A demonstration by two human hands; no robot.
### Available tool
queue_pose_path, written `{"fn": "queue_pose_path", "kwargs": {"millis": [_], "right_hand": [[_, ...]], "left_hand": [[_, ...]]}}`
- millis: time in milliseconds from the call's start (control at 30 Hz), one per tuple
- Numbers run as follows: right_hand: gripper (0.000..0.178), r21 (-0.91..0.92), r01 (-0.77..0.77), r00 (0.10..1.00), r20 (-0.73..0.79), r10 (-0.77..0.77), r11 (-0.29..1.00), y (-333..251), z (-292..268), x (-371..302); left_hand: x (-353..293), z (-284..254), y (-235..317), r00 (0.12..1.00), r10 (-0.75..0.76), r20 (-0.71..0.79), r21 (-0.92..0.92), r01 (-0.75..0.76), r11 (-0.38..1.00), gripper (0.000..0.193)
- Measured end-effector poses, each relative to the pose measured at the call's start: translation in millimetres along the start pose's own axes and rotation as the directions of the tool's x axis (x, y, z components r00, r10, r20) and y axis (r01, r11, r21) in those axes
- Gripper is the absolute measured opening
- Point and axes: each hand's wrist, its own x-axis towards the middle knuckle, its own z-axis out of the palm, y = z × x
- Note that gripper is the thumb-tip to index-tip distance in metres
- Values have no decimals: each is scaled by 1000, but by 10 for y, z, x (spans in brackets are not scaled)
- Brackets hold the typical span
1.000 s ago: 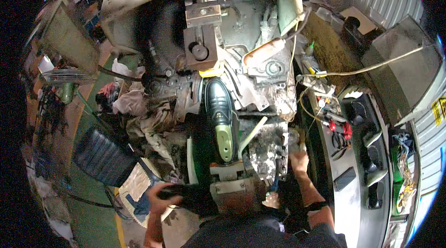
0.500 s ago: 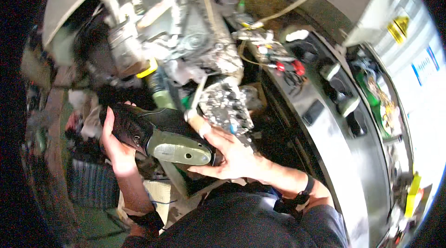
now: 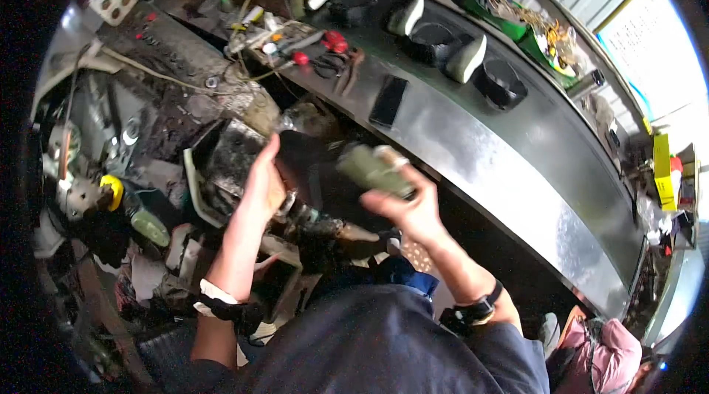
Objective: Operating an industrial machine to shape shoes and organizing products on a conveyor belt.
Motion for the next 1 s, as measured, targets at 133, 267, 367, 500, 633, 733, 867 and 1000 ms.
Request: {"fn": "queue_pose_path", "kwargs": {"millis": [133, 267, 367, 500, 633, 733, 867, 1000], "right_hand": [[55, 357, 74, 895, -435, 96, 931, 310, -1861, -27], [47, 680, 365, 764, -609, 212, 636, 541, -3939, -140], [41, 568, 578, 544, -803, 242, 586, 1029, -5080, -20], [37, 237, 406, 750, -638, -174, 882, 1741, -6338, -12], [95, 610, 228, 633, -685, 361, 759, 1581, -4732, 2032], [114, 563, 132, 553, -725, 410, 816, 939, -4152, 2539], [113, 581, 152, 599, -698, 393, 800, 755, -4357, 2645], [88, 499, 488, 643, -760, 91, 716, 541, -4084, 2170]], "left_hand": [[186, 147, -731, 948, 315, 44, 344, -310, 886, 54], [313, -469, -1111, 962, 240, -134, 436, -160, 885, 53], [236, -613, -1247, 951, 245, -187, 418, -149, 896, 48], [454, -327, -1519, 962, 196, -190, 452, -92, 887, 41], [179, -149, -1338, 918, 285, -275, 553, -91, 828, 40], [241, 57, -1263, 928, 288, -234, 565, -111, 818, 40], [674, 305, -1256, 968, 240, -80, 580, -151, 801, 36], [1112, 651, -1227, 980, 174, 92, 603, -194, 774, 34]]}}
